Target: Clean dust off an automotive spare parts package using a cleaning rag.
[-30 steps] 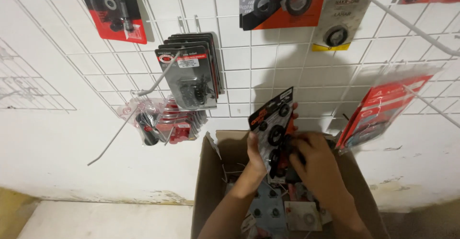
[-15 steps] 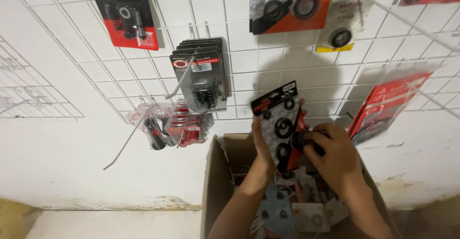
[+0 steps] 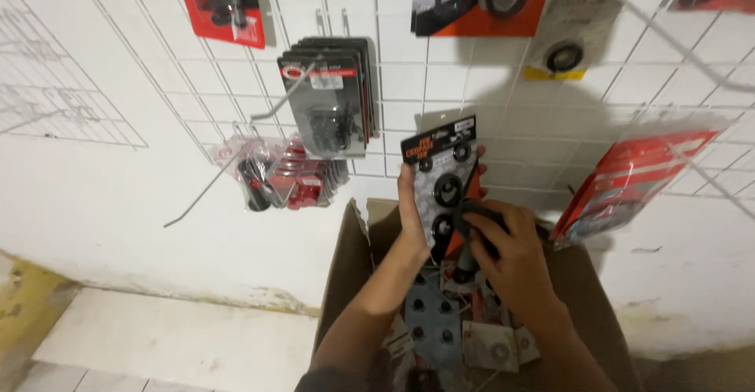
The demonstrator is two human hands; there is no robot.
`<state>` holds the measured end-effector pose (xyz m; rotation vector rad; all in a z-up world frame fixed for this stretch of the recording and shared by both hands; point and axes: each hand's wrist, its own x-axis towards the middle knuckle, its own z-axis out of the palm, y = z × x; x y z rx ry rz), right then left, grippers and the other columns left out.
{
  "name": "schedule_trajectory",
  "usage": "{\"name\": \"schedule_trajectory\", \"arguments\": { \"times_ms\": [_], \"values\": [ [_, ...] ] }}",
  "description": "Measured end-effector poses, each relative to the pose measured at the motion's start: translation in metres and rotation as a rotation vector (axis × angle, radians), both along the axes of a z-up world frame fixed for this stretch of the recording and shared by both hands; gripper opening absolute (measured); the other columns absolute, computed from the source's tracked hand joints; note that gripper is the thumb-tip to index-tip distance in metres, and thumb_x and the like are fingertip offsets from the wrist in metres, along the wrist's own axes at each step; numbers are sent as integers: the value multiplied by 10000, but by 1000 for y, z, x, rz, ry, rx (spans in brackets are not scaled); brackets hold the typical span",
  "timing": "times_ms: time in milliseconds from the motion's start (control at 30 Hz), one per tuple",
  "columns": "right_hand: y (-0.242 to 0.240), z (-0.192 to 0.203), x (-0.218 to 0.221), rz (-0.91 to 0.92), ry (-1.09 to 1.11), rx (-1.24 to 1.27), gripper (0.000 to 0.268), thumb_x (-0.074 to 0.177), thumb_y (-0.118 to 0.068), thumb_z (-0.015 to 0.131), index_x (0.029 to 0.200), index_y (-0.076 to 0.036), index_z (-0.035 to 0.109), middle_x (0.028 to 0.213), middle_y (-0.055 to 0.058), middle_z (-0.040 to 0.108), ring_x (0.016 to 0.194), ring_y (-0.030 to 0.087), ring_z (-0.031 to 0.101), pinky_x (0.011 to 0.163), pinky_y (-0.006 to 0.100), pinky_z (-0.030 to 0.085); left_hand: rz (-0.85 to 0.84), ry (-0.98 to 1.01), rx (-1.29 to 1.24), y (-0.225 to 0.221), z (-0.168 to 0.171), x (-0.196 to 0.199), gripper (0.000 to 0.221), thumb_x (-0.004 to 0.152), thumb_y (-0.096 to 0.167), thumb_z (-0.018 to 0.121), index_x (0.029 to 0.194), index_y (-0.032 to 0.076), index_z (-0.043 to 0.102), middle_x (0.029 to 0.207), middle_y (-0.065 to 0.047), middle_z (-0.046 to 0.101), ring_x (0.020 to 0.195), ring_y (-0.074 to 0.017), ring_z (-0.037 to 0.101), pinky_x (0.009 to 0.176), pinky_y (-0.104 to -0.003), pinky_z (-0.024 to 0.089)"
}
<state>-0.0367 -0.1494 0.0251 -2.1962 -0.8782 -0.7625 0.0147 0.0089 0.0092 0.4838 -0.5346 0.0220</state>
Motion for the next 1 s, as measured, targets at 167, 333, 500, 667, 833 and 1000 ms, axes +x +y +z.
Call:
{"name": "schedule_trajectory", "arguments": {
  "times_ms": [167, 333, 500, 667, 833, 1000],
  "values": [
    [3, 1, 5, 27, -3, -2, 369, 827, -54, 701, 1196, -59, 693, 1288, 105, 595, 1121, 306, 551, 976, 411, 443, 21, 52, 38, 4, 3, 5, 805, 1041, 628, 341, 1533, 1, 457, 1419, -197, 607, 1197, -260, 642, 906, -369, 572],
    [12, -4, 13, 5, -40, 125, 341, 872, -8, 679, 1212, -11, 693, 1300, 153, 586, 1167, 321, 550, 1000, 400, 453, -41, -2, -20, 3, 5, 10, 834, 1038, 651, 332, 1540, -5, 448, 1437, -184, 595, 1238, -262, 625, 986, -362, 542],
    [10, -12, 7, -21, 22, 22, 333, 730, -80, 759, 1063, -62, 744, 1192, 85, 635, 1061, 299, 582, 930, 406, 472, -173, 31, -114, 10, -4, 11, 947, 997, 735, 356, 1537, -38, 444, 1373, -225, 625, 1162, -316, 672, 970, -474, 586],
    [12, -10, 4, -113, -14, 70, 397, 771, -31, 732, 1167, -40, 736, 1242, 151, 603, 1120, 328, 574, 959, 404, 481, -160, 6, -120, -7, -5, 3, 925, 1012, 712, 324, 1583, -11, 398, 1509, -171, 544, 1281, -278, 601, 1020, -432, 538],
    [11, -8, -10, -61, 22, -46, 372, 794, -63, 722, 1163, -19, 713, 1286, 163, 566, 1125, 348, 551, 940, 423, 456, -82, 59, -66, -2, 3, -7, 890, 997, 691, 365, 1506, -29, 486, 1253, -166, 671, 975, -257, 700, 816, -356, 567],
    [16, 8, -13, -75, 59, 43, 356, 800, -10, 675, 1152, 11, 716, 1231, 169, 568, 1128, 333, 549, 958, 414, 453, 59, -67, -13, -14, 1, -11, 948, 956, 691, 384, 1609, 5, 338, 1569, -192, 478, 1335, -302, 568, 1053, -444, 544]
  ]
}}
